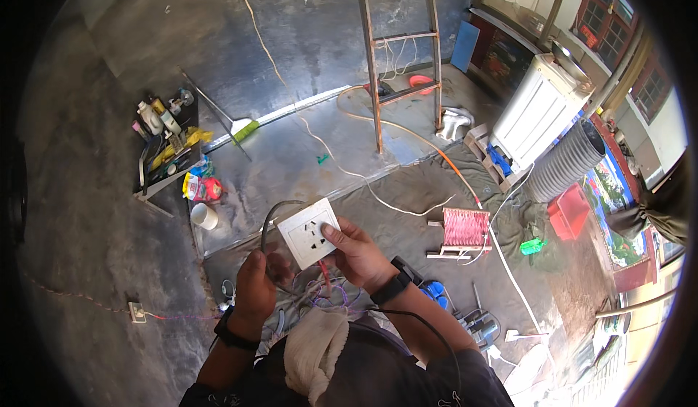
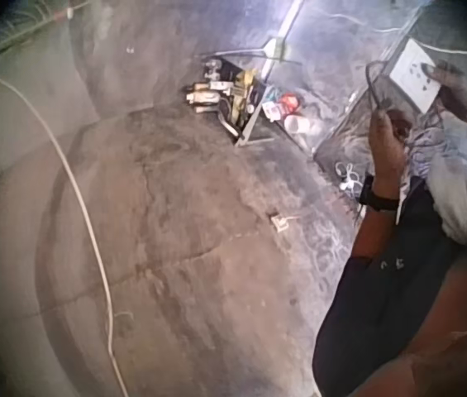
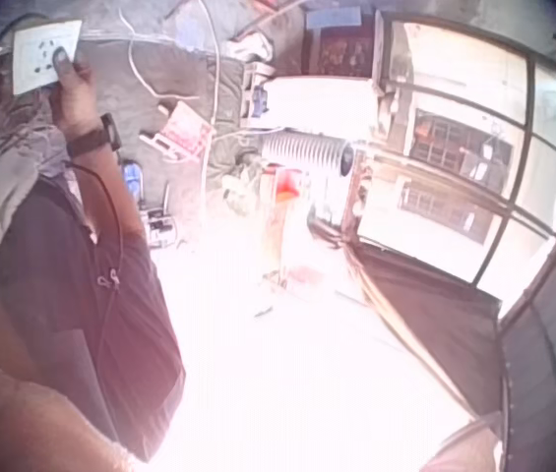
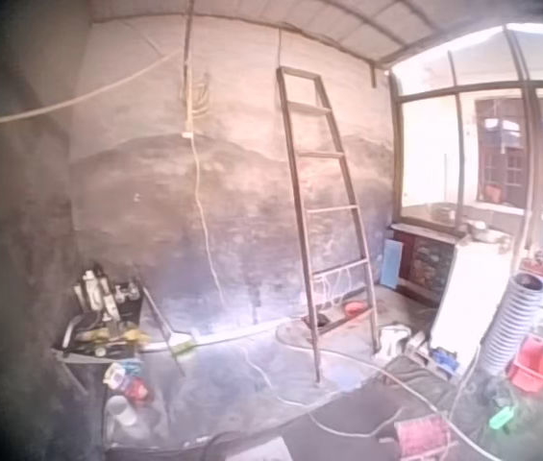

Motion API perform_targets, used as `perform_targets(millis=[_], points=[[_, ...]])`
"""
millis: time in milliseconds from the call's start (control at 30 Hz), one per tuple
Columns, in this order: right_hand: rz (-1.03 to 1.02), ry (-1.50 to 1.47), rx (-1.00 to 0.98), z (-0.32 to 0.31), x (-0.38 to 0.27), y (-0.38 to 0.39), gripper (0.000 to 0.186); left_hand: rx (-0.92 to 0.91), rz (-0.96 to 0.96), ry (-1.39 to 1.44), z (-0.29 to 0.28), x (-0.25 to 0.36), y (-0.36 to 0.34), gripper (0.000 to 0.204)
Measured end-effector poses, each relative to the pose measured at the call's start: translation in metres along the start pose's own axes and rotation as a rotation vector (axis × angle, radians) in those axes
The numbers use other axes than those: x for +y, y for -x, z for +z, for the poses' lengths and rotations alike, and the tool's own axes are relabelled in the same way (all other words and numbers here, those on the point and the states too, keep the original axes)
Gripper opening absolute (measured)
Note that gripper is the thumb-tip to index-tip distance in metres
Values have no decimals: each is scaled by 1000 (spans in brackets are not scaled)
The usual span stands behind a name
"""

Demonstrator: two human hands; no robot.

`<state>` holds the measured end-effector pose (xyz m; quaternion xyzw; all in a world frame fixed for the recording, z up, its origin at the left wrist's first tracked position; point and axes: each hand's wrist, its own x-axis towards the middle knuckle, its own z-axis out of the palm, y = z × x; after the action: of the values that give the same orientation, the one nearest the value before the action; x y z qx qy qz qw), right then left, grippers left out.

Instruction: Installing an electrical outlet and running wiring using various tools and a ladder.

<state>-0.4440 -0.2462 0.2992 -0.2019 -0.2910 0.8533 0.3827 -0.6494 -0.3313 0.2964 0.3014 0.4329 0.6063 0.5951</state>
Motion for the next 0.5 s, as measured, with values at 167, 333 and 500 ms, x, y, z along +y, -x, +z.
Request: perform_targets(millis=[167,333,500], points=[[55,-158,-32,-4,3,5,36,-143,46,-320,2,6,-1,29],[102,-205,-88,-3,3,2,44,-370,-3,-607,13,-1,7,23],[87,-124,-55,-8,2,1,42,-536,-24,-837,5,-17,10,24]])
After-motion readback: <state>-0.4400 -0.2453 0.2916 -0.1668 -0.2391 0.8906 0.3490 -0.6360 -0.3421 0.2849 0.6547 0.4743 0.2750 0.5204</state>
